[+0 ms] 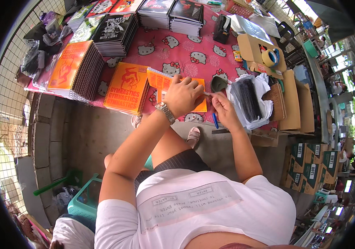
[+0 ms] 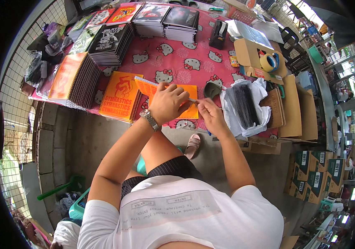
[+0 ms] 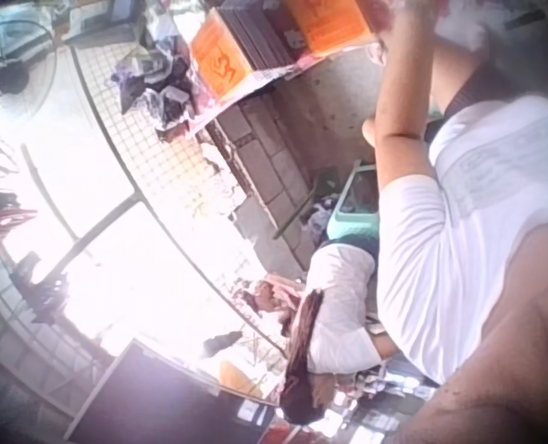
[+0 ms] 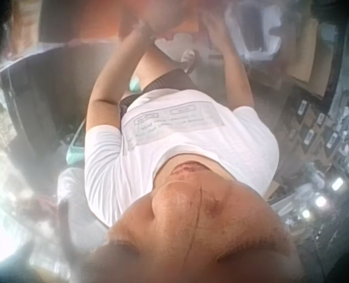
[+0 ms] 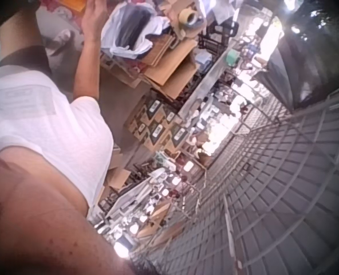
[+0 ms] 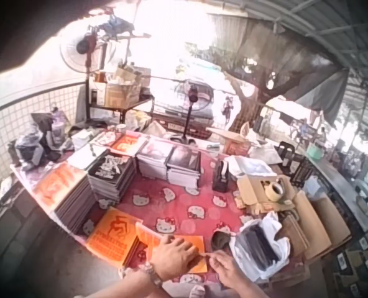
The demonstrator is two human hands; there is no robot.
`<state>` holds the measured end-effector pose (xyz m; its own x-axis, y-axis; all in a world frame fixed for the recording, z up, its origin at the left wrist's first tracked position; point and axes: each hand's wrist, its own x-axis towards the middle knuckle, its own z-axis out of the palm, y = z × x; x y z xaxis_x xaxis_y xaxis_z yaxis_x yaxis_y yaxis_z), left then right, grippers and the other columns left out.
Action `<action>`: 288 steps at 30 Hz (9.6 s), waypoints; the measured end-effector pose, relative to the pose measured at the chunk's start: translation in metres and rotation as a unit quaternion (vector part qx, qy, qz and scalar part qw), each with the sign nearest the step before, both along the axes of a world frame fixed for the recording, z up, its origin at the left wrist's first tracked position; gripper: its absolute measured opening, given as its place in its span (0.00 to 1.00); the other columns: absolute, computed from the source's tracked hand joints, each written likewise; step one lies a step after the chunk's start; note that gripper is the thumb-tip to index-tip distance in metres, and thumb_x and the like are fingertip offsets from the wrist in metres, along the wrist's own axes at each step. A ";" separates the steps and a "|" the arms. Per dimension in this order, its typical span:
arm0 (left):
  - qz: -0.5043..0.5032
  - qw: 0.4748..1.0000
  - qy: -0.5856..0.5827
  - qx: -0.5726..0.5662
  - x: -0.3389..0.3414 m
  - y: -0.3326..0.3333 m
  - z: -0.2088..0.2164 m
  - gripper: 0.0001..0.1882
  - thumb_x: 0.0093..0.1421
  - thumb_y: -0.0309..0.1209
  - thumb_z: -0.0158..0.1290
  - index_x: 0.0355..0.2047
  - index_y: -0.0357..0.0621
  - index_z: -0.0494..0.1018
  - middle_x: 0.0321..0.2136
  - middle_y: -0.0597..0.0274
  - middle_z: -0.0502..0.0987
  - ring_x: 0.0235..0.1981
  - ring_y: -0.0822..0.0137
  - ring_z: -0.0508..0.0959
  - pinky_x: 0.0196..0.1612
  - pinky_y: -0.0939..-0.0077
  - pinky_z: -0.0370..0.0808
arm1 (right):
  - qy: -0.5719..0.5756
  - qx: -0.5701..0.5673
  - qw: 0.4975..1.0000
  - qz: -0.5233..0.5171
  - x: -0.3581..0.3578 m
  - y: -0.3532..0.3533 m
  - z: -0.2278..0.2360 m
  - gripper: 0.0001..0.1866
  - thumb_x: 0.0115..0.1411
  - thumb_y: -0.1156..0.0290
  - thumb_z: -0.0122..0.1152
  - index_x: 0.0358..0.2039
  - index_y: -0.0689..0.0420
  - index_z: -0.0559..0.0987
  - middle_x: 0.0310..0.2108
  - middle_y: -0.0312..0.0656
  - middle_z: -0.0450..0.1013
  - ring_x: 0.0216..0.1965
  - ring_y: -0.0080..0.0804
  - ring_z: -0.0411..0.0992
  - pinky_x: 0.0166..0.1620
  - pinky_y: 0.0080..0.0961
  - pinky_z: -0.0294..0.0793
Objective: The person manually threads a plastic spiral binder through the holes of a notebook on a table. They handle several orange and pink notebooks, moving them from one pile to another after completing the binding.
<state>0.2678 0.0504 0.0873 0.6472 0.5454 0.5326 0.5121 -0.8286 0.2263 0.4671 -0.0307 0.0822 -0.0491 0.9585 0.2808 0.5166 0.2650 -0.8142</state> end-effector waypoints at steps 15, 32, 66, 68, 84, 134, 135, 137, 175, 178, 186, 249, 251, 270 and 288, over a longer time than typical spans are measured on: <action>0.002 0.999 0.034 -0.001 -0.002 -0.010 0.000 0.09 0.62 0.38 0.55 0.42 0.58 0.72 0.30 0.69 0.75 0.41 0.63 0.76 0.57 0.50 0.64 | 0.195 -0.354 0.913 -0.046 0.034 0.058 0.001 0.22 0.71 0.59 0.51 0.56 0.62 0.72 0.29 0.46 0.77 0.29 0.31 0.79 0.36 0.30 0.79; 0.127 0.989 -0.066 -0.020 -0.015 -0.020 -0.027 0.25 0.44 0.56 0.67 0.36 0.57 0.75 0.42 0.68 0.73 0.60 0.52 0.66 0.56 0.11 0.43 | -0.403 -0.052 0.868 -0.286 0.048 0.115 -0.108 0.26 0.56 0.42 0.65 0.40 0.52 0.77 0.45 0.51 0.68 0.51 0.54 0.64 0.55 0.49 0.65; 0.013 0.996 -0.004 -0.091 -0.042 -0.007 -0.002 0.23 0.48 0.51 0.66 0.39 0.55 0.74 0.37 0.68 0.71 0.51 0.59 0.71 0.57 0.09 0.42 | 0.361 -0.244 0.851 0.293 0.006 0.056 0.016 0.25 0.51 0.58 0.66 0.47 0.57 0.76 0.44 0.38 0.72 0.46 0.23 0.70 0.52 0.23 0.69; 0.012 0.996 0.001 -0.090 -0.042 -0.007 -0.001 0.24 0.48 0.51 0.66 0.40 0.54 0.74 0.37 0.68 0.72 0.51 0.59 0.71 0.57 0.10 0.42 | 0.243 -0.282 0.884 0.283 0.006 0.062 0.016 0.26 0.51 0.57 0.67 0.47 0.58 0.76 0.43 0.37 0.71 0.46 0.25 0.70 0.52 0.23 0.69; 0.133 0.989 -0.020 -0.061 -0.058 0.006 0.001 0.30 0.40 0.57 0.70 0.36 0.54 0.74 0.41 0.67 0.73 0.54 0.57 0.69 0.60 0.23 0.53 | 0.336 -0.259 0.876 0.228 -0.011 0.074 0.016 0.28 0.48 0.53 0.61 0.44 0.62 0.77 0.44 0.40 0.72 0.47 0.28 0.70 0.53 0.25 0.67; 0.020 0.952 -0.203 -0.228 -0.092 0.040 -0.029 0.25 0.45 0.39 0.73 0.34 0.38 0.72 0.31 0.56 0.74 0.33 0.58 0.77 0.37 0.67 0.75 | 0.223 -0.346 0.872 0.266 -0.034 0.118 -0.011 0.27 0.49 0.54 0.65 0.44 0.61 0.79 0.46 0.43 0.73 0.49 0.33 0.74 0.57 0.28 0.71; 0.025 0.952 -0.203 -0.228 -0.093 0.040 -0.027 0.25 0.45 0.39 0.73 0.34 0.38 0.72 0.31 0.56 0.74 0.33 0.58 0.77 0.37 0.67 0.75 | 0.362 -0.281 0.833 0.309 -0.041 0.108 -0.007 0.26 0.49 0.55 0.66 0.44 0.61 0.79 0.45 0.43 0.74 0.49 0.32 0.73 0.57 0.28 0.70; 0.022 0.942 -0.190 -0.275 -0.092 0.042 -0.024 0.26 0.46 0.42 0.72 0.37 0.39 0.74 0.35 0.53 0.76 0.38 0.51 0.78 0.42 0.63 0.76 | 0.525 -0.199 0.736 0.379 -0.049 0.102 0.005 0.27 0.49 0.55 0.67 0.44 0.61 0.79 0.43 0.41 0.74 0.47 0.31 0.72 0.53 0.27 0.70; 0.052 0.923 -0.270 -0.269 -0.085 0.043 -0.030 0.19 0.54 0.32 0.69 0.38 0.40 0.71 0.24 0.67 0.69 0.24 0.79 0.68 0.27 0.79 0.68 | -0.066 -0.182 0.980 0.040 -0.002 0.147 -0.042 0.26 0.54 0.57 0.70 0.48 0.61 0.79 0.44 0.45 0.77 0.46 0.40 0.76 0.54 0.33 0.72; 0.097 0.890 -0.336 -0.294 -0.077 0.034 -0.035 0.13 0.59 0.30 0.64 0.37 0.40 0.71 0.23 0.67 0.68 0.23 0.78 0.67 0.27 0.80 0.68 | -0.350 -0.129 0.916 -0.147 0.060 0.121 -0.075 0.26 0.57 0.57 0.68 0.51 0.60 0.78 0.51 0.53 0.75 0.55 0.51 0.71 0.60 0.43 0.67; 0.171 0.900 -0.352 -0.189 -0.080 0.014 -0.041 0.11 0.66 0.32 0.57 0.32 0.38 0.69 0.20 0.60 0.69 0.16 0.73 0.71 0.21 0.74 0.69 | -0.371 0.029 0.909 -0.189 0.027 -0.040 -0.123 0.34 0.61 0.57 0.65 0.63 0.60 0.68 0.60 0.56 0.66 0.60 0.55 0.64 0.64 0.47 0.60; -0.075 0.920 0.247 -0.296 -0.025 0.015 -0.018 0.10 0.60 0.30 0.52 0.43 0.51 0.74 0.36 0.58 0.79 0.44 0.57 0.80 0.38 0.56 0.78 | -0.304 -0.032 0.886 -0.349 0.221 0.021 -0.087 0.11 0.57 0.71 0.61 0.40 0.58 0.82 0.37 0.49 0.76 0.39 0.47 0.76 0.44 0.43 0.75; -0.040 0.932 0.225 -0.280 -0.032 0.020 0.017 0.10 0.60 0.30 0.51 0.42 0.50 0.73 0.34 0.58 0.79 0.43 0.57 0.80 0.40 0.56 0.76 | -0.289 -0.010 0.891 -0.350 0.216 0.021 -0.072 0.12 0.57 0.72 0.61 0.42 0.59 0.82 0.38 0.48 0.75 0.38 0.46 0.76 0.44 0.42 0.75; 0.116 0.993 -0.009 -0.018 -0.004 0.021 -0.011 0.25 0.53 0.60 0.60 0.30 0.51 0.77 0.31 0.64 0.77 0.44 0.61 0.77 0.67 0.40 0.51 | -0.063 0.012 0.998 0.029 0.061 0.027 -0.008 0.13 0.63 0.76 0.62 0.48 0.55 0.83 0.36 0.37 0.75 0.36 0.26 0.73 0.40 0.22 0.73; 0.104 0.993 -0.041 0.027 0.001 0.018 -0.014 0.23 0.49 0.57 0.64 0.27 0.50 0.74 0.28 0.65 0.76 0.41 0.61 0.77 0.65 0.43 0.55 | 0.024 0.031 0.999 0.008 0.029 0.020 -0.005 0.11 0.63 0.78 0.61 0.46 0.56 0.83 0.34 0.37 0.73 0.35 0.26 0.73 0.40 0.21 0.72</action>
